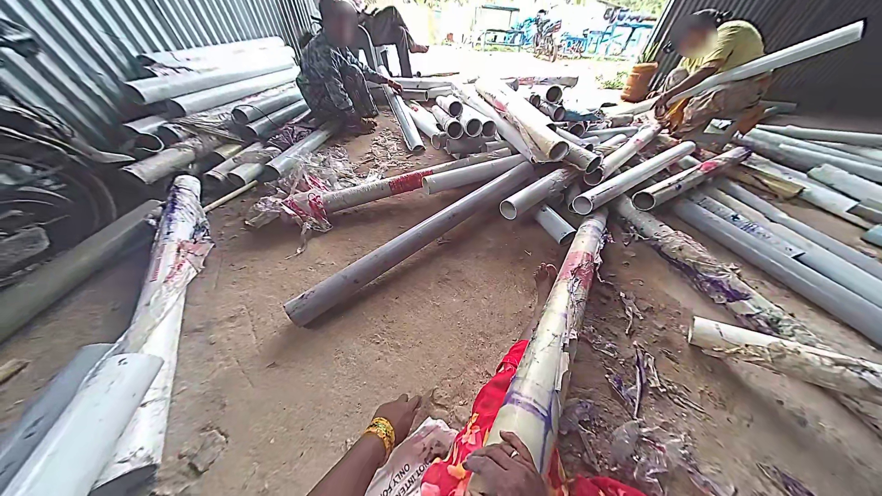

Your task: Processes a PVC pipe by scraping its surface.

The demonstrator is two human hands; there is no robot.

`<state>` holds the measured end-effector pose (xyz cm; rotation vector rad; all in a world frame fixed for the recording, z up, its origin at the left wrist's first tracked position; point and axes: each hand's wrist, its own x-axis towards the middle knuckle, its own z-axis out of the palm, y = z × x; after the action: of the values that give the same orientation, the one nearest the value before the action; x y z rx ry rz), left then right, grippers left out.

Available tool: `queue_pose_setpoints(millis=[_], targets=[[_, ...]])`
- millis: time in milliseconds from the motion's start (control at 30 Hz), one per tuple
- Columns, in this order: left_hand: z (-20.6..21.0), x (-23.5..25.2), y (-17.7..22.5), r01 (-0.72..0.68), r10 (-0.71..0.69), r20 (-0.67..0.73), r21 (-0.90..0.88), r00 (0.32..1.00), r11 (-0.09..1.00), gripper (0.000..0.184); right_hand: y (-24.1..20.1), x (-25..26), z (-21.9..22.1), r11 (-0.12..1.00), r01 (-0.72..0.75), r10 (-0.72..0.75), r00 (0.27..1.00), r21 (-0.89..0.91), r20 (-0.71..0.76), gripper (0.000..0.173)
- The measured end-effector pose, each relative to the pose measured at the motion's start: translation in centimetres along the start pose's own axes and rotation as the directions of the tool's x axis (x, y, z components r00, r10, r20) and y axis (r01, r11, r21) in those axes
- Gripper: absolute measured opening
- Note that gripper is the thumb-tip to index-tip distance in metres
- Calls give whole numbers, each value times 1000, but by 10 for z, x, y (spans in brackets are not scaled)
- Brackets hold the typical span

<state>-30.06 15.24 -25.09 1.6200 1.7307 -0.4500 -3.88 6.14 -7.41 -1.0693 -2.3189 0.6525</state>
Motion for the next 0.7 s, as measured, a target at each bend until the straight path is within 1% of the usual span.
queue_pose_setpoints(millis=[33, 67, 100, 133, 167, 200, 233, 267, 300, 333, 367, 400, 433, 467, 500, 533, 567, 600, 633, 667, 700], targets=[[-8, -4, 4, 28, -30, -55, -39, 998, 999, 50, -1, -1, 0, 1000, -2, 2, 1000, -3, 7, 31], [-17, -6, 1, 114, -134, -133, -145, 982, 983, 51, -2, -2, 1, 1000, -3, 3, 1000, -8, 12, 31], [-24, -5, -5, 224, -288, -207, -285, 935, 932, 51, -2, -4, 1, 1000, -3, 4, 1000, -10, 12, 30], [-27, 0, -14, 327, -449, -243, -414, 860, 850, 52, -1, -6, 0, 1000, -6, 6, 1000, -13, 14, 30], [-29, 8, -24, 408, -572, -236, -497, 786, 766, 52, 0, -7, 0, 1000, -3, 3, 1000, -15, 11, 30], [-27, 15, -32, 466, -620, -196, -501, 760, 729, 52, 1, -5, 0, 1000, 1, -1, 1000, -14, 6, 30], [-20, 18, -36, 486, -587, -146, -422, 796, 765, 51, 1, -4, 1, 1000, 3, -3, 1000, -6, 2, 30], [-14, 17, -32, 431, -475, -91, -298, 875, 852, 48, 1, -2, 1, 1000, 6, -6, 1000, -5, 0, 31], [-9, 14, -20, 297, -304, -28, -154, 952, 942, 46, 1, -2, 2, 1000, 7, -7, 1000, -3, -2, 31], [-5, 9, -4, 135, -134, 33, -28, 990, 990, 46, 2, -3, 2, 1000, 4, -4, 1000, -4, -5, 31], [-6, 5, 10, 14, -17, 70, 44, 997, 999, 48, 2, -5, 3, 1000, 5, -5, 1000, -9, -10, 31], [-12, 0, 18, -29, 25, 63, 61, 998, 998, 50, 2, -6, 4, 1000, 5, -5, 1000, -12, -10, 31], [-23, -3, 19, 5, -6, 8, 23, 1000, 1000, 51, 1, -5, 4, 1000, 6, -6, 1000, -10, -7, 30], [-35, -4, 14, 94, -100, -87, -75, 991, 993, 51, 1, -4, 5, 1000, 8, -8, 1000, -5, -4, 31], [-47, -3, 5, 201, -245, -188, -224, 951, 954, 53, 1, -3, 4, 1000, 11, -11, 1000, 0, -5, 31], [-54, 1, -5, 297, -413, -267, -385, 871, 874, 54, 2, -3, 3, 1000, 11, -11, 1000, 0, -9, 31], [-56, 6, -15, 373, -564, -291, -512, 772, 774, 54, 2, -4, 2, 1000, 10, -10, 1000, -3, -15, 31], [-53, 11, -25, 443, -661, -267, -564, 701, 697, 52, 2, -4, 2, 1000, 10, -10, 1000, -5, -17, 31], [-45, 14, -32, 496, -687, -226, -544, 691, 677, 49, 2, -5, 2, 1000, 9, -9, 1000, -2, -16, 32], [-32, 15, -33, 512, -649, -183, -475, 739, 716, 47, 2, -5, 3, 1000, 9, -9, 1000, -2, -12, 32], [-19, 13, -28, 472, -545, -127, -363, 829, 803, 45, 2, -5, 3, 1000, 10, -10, 1000, 1, -10, 31]])
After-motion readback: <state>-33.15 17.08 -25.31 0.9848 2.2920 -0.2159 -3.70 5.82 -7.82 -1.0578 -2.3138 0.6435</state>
